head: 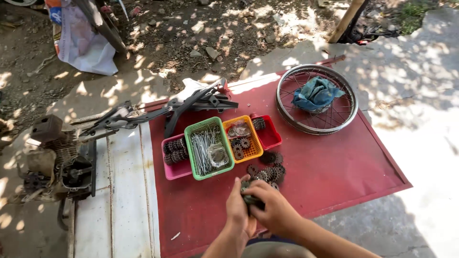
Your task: The person cleans small metal gears using a dark cloth. They pick up a gear, wipe it thoroughly, and place it into a red plastic basket. This process is repeated for several gears taken from a pile on the red workbench.
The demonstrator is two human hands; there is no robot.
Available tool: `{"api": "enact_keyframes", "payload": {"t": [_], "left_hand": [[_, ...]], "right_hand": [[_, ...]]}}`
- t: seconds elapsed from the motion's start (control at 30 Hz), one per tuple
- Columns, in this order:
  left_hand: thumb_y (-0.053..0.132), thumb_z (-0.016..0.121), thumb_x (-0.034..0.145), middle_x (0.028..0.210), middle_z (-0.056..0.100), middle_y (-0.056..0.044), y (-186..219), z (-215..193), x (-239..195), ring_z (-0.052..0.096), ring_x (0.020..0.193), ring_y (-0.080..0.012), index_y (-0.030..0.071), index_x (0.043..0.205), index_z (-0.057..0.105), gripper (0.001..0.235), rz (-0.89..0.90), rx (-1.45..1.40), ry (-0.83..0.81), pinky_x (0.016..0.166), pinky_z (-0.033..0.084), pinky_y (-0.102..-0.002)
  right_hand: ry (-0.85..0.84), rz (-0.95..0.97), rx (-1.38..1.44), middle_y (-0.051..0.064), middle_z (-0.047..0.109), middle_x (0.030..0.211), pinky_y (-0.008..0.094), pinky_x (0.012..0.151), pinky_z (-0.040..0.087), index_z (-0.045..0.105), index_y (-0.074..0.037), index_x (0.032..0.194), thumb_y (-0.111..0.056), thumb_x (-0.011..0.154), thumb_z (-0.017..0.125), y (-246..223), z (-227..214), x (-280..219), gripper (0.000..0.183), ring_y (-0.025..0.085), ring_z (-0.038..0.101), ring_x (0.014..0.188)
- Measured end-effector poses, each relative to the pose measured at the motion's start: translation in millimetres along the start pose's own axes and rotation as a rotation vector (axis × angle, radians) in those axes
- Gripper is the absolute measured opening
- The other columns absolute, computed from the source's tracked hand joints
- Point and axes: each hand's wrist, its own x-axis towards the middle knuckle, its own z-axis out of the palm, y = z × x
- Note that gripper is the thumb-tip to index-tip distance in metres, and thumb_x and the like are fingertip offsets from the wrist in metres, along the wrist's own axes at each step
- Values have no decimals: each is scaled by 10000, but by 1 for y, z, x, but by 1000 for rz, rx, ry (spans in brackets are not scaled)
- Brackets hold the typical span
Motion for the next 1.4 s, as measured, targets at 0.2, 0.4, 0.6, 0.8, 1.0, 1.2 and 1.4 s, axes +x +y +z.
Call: {"api": "enact_keyframes", "payload": {"t": [0.2,0.4,0.6,0.8,1.0,1.2,1.4], "left_hand": [[363,464,1093,1014,681,-112,-5,-30,27,584,811,-162,6,1164,672,419,13,80,-109,711,485,-296],[388,479,1069,1075,734,-163,-33,-68,39,658,844,-256,22,1172,700,440,-93,9,-47,628,530,-373],[374,488,1057,1003,682,-116,-26,-70,34,560,787,-194,47,1167,683,396,-43,112,-61,619,419,-314],[325,512,1028,1065,680,-120,-7,-57,24,584,902,-199,40,1194,688,374,3,122,-32,729,446,-318],[272,531,1028,1070,685,-129,-15,-59,32,585,897,-194,21,1208,682,343,8,164,-93,701,440,-303],[245,499,1033,1154,675,-141,-11,-44,19,598,999,-205,-3,1282,645,381,18,234,-94,828,464,-308],[419,483,1065,1040,671,-116,-20,-43,38,571,813,-157,23,1267,657,477,7,84,-143,674,472,-281]], "right_hand": [[77,182,185,46,733,1064,295,849,574,743,-45,1109,-56,771,657,10,-9,24,349,182,693,907],[-36,177,231,48,762,1092,276,868,582,745,-53,1117,-53,747,667,33,16,-7,379,178,715,940],[-183,389,485,101,768,862,270,635,568,750,25,1043,29,779,656,23,11,5,281,160,641,705],[-168,337,497,98,739,868,270,623,534,723,12,1036,19,789,647,16,16,13,258,164,605,701],[-221,371,490,82,769,906,261,671,540,738,9,1096,25,820,656,22,-1,11,288,142,623,745],[-182,399,547,74,730,820,246,585,456,743,12,1072,56,849,645,23,-4,4,247,123,542,655],[169,285,149,38,720,1074,292,883,610,748,-52,1095,-33,805,690,29,2,2,296,180,715,925]]}}
